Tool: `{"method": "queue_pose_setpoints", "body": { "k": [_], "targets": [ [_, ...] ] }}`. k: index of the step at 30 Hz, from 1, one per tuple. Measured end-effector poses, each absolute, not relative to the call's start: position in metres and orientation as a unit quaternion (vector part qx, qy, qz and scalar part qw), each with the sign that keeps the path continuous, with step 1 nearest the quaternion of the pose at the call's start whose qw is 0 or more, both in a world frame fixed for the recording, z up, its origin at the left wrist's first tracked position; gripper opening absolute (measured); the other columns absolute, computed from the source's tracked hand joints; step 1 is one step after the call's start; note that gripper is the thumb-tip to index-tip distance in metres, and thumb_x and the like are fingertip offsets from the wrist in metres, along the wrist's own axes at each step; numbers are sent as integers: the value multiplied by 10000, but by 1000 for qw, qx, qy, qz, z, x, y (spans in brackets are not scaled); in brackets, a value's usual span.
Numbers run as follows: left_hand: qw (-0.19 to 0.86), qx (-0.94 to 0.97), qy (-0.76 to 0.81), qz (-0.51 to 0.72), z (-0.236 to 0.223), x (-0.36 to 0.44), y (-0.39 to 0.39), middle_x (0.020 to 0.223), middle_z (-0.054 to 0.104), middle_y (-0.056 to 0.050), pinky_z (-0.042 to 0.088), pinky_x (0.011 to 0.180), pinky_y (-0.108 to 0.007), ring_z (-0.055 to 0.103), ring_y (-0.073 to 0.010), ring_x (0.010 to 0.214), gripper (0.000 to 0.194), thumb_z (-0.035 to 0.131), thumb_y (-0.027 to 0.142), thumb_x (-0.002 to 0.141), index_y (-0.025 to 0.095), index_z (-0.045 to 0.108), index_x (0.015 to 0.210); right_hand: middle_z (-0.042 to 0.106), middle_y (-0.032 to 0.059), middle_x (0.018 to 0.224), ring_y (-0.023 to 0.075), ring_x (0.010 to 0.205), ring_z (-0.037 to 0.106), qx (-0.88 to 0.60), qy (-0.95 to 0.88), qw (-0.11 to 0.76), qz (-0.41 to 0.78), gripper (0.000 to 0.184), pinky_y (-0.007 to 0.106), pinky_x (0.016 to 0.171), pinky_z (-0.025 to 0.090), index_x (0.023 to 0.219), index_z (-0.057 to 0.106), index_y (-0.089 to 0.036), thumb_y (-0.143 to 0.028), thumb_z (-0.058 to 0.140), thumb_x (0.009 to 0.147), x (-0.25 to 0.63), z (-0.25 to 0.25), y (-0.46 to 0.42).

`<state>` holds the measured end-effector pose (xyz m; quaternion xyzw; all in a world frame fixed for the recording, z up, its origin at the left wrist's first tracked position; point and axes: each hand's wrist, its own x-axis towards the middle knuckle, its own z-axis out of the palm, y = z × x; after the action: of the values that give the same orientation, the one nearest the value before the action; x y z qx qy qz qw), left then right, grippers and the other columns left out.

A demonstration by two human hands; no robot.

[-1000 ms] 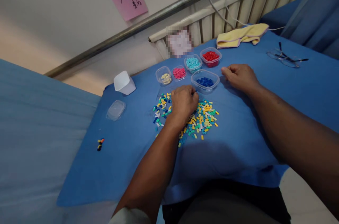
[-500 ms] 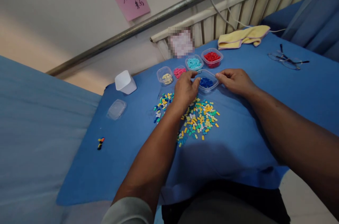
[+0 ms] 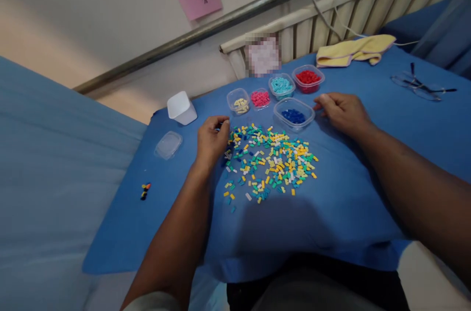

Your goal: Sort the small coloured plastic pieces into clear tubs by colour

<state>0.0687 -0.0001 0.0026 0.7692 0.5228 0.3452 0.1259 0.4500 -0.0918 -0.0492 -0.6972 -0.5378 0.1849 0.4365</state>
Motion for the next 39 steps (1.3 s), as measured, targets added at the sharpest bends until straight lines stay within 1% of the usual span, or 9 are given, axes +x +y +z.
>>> {"method": "queue_pose_setpoints", "body": {
  "k": [3,10,14,19,27,31,33,37,39],
  "targets": [
    [128,772,523,337,-8,54,-3,1126,820,-77,601,921,-362,749,-228,997,269,625,356,1023,208,828,1120,840,141,963,243,787,718,-712,-508,456,167,436,366,795,540,989,802,-187,-496,508,1075,451,-49,-92],
    [117,828,476,273,-21,38,-22,1081,806,-66,593,997,-387,745,-230,1033,215,610,320,1066,239,808,1087,841,126,947,214,728,702,-738,-444,471,190,297,350,705,526,954,830,-187,-404,639,1022,445,-46,-94],
    [113,873,399,257,-16,39,-32,1141,792,-77,588,1016,-394,734,-233,1098,196,614,314,1094,241,792,1129,825,109,878,203,695,680,-752,-427,471,174,251,353,715,527,921,830,-188,-353,664,1009,445,-44,-93],
    [100,918,349,162,-16,38,-39,1202,787,-93,571,1037,-456,717,-274,1136,230,595,304,1114,246,817,1097,821,104,873,192,696,682,-760,-405,475,181,227,346,719,528,934,843,-188,-347,699,1010,444,-42,-95],
    [109,930,329,120,-13,36,-42,1358,748,-137,545,1104,-528,689,-328,1276,270,586,277,1096,212,830,1191,799,58,796,175,672,674,-763,-394,484,166,218,311,684,532,914,853,-198,-365,724,969,443,-44,-95],
    [117,929,329,122,-7,36,-45,1345,741,-136,528,1130,-519,682,-323,1269,196,618,231,1022,192,790,1109,791,46,767,180,658,682,-762,-396,487,159,229,304,651,538,896,853,-195,-383,731,944,446,-47,-94],
    [125,918,352,132,-2,34,-45,1281,761,-120,536,1097,-488,693,-308,1217,165,635,210,973,192,756,1084,794,50,774,178,656,680,-766,-396,483,154,220,306,654,544,882,852,-193,-366,730,941,446,-46,-94],
    [155,900,389,123,7,28,-48,1063,788,-55,549,893,-388,715,-247,997,191,614,173,944,210,741,1082,784,55,758,177,645,671,-771,-398,476,145,200,315,657,542,860,847,-195,-329,726,946,444,-43,-96],
    [161,909,367,113,8,25,-49,1081,797,-43,542,876,-369,719,-233,990,227,604,166,963,220,765,1114,788,62,768,180,653,673,-770,-408,470,140,208,323,667,543,863,847,-198,-327,718,961,445,-43,-96]
  ]
}}
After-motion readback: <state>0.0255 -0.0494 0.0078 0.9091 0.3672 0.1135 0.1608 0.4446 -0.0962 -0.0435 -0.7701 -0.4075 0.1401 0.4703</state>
